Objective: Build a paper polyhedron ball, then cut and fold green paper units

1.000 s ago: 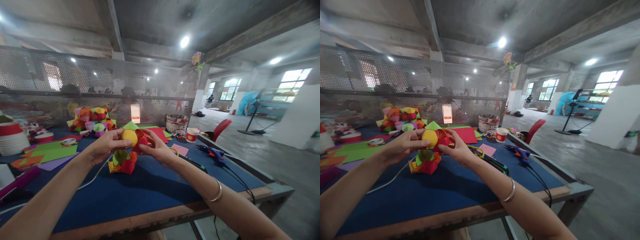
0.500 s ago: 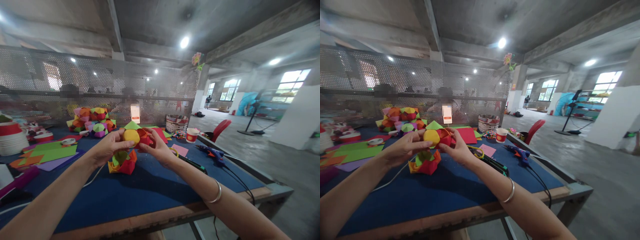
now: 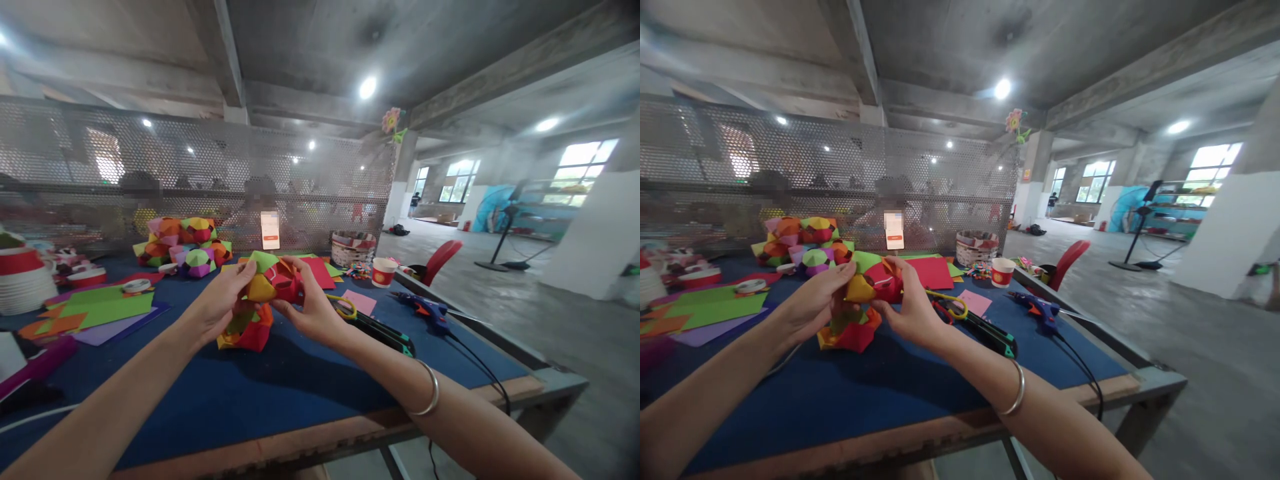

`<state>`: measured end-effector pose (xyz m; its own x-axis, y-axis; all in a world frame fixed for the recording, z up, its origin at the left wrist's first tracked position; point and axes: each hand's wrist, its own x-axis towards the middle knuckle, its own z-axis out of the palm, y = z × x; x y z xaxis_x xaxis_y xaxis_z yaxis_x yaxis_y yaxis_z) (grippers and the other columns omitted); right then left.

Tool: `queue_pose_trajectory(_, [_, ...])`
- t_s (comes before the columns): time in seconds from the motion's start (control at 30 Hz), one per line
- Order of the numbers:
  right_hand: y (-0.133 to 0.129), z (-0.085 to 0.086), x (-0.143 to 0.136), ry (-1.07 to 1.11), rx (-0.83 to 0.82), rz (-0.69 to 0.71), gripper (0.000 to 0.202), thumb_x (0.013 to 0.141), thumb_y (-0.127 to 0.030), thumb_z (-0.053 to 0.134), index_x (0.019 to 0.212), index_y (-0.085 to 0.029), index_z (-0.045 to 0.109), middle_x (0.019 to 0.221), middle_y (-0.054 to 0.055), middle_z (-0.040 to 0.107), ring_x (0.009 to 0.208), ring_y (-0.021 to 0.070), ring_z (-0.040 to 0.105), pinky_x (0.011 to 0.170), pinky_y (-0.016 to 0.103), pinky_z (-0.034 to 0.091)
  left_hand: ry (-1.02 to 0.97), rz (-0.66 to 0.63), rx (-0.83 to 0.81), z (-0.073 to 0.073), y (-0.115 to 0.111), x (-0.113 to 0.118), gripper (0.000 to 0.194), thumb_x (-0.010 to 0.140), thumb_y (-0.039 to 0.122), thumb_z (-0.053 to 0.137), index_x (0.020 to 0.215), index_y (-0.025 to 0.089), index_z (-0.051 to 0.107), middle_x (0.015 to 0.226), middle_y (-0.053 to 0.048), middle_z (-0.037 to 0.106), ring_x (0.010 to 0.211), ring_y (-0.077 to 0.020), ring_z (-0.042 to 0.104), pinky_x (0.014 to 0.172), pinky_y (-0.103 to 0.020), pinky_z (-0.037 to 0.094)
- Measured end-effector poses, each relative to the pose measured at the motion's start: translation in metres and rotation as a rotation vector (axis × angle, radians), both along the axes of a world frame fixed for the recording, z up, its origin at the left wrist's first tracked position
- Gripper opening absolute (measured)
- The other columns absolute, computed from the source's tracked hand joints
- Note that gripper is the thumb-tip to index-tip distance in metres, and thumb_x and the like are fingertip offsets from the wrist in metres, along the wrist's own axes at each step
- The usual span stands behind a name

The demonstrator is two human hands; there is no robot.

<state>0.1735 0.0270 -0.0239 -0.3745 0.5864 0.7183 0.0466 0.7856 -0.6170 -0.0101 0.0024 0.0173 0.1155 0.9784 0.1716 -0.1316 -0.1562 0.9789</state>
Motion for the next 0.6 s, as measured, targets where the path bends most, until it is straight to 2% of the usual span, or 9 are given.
queue_pose_trajectory(0.07, [0.000,-0.001,0.000,-0.015,0.054,-0.037,0.066,0.088,-0.028,0.070,0.143,-0.024,0.034,0.148,0.017,0.047,0.142,0.0280,0.045,0.118,0.052,0.037,-0.008,-0.005,-0.005,-0.001,-0.002,0.003,0.030,0.093,0.048,0.066,0.098,0.018,0.065,0.086,-0.003,0.070,0.073,-0.0157,0.064,0.052,-0.022,0.053])
queue_pose_trajectory(0.13, [0.000,-0.002,0.000,-0.030,0.087,-0.066,0.066,0.089,-0.030,0.069,0.143,-0.024,0.032,0.148,0.017,0.045,0.142,0.0277,0.044,0.120,0.052,0.036,-0.029,0.030,-0.012,-0.001,-0.005,0.006,0.030,0.095,0.042,0.064,0.114,0.019,0.062,0.090,-0.003,0.069,0.070,-0.0146,0.064,0.051,-0.023,0.053])
queue_pose_trajectory(0.2, [-0.001,-0.002,0.000,-0.044,0.107,-0.095,0.065,0.090,-0.033,0.068,0.144,-0.026,0.031,0.149,0.017,0.044,0.142,0.0278,0.043,0.120,0.053,0.034,-0.048,0.094,-0.004,0.000,-0.007,0.010,0.047,0.095,0.037,0.064,0.138,0.024,0.049,0.094,-0.002,0.069,0.066,-0.0135,0.063,0.049,-0.024,0.054])
queue_pose_trajectory(0.27, [-0.001,-0.003,0.000,-0.057,0.109,-0.115,0.066,0.091,-0.036,0.067,0.144,-0.026,0.030,0.149,0.016,0.043,0.143,0.0284,0.041,0.121,0.054,0.033,-0.054,0.108,0.032,-0.002,-0.009,0.012,0.063,0.094,0.033,0.064,0.151,0.033,0.035,0.098,-0.001,0.069,0.064,-0.0124,0.064,0.051,-0.024,0.054])
queue_pose_trajectory(0.3, [-0.001,-0.004,0.000,-0.062,0.106,-0.122,0.066,0.091,-0.037,0.067,0.145,-0.026,0.029,0.149,0.017,0.042,0.143,0.0285,0.041,0.121,0.054,0.033,-0.050,0.088,0.053,-0.003,-0.009,0.013,0.064,0.095,0.032,0.063,0.152,0.035,0.034,0.101,-0.001,0.069,0.065,-0.0119,0.065,0.052,-0.024,0.055])
queue_pose_trajectory(0.4, [0.000,-0.006,0.000,-0.084,0.086,-0.156,0.071,0.092,-0.041,0.067,0.147,-0.026,0.025,0.151,0.018,0.039,0.145,0.0296,0.037,0.122,0.057,0.030,-0.027,-0.008,0.089,-0.008,-0.008,0.015,0.054,0.096,0.035,0.060,0.147,0.036,0.043,0.110,-0.002,0.069,0.069,-0.0118,0.067,0.057,-0.023,0.056])
queue_pose_trajectory(0.6, [0.003,-0.008,-0.001,-0.096,0.071,-0.222,0.083,0.090,-0.044,0.070,0.152,-0.027,0.019,0.154,0.018,0.033,0.148,0.0301,0.032,0.124,0.058,0.025,-0.038,-0.067,0.097,-0.016,-0.006,0.019,0.050,0.092,0.039,0.066,0.138,0.032,0.048,0.111,-0.003,0.071,0.074,-0.0137,0.070,0.059,-0.024,0.057])
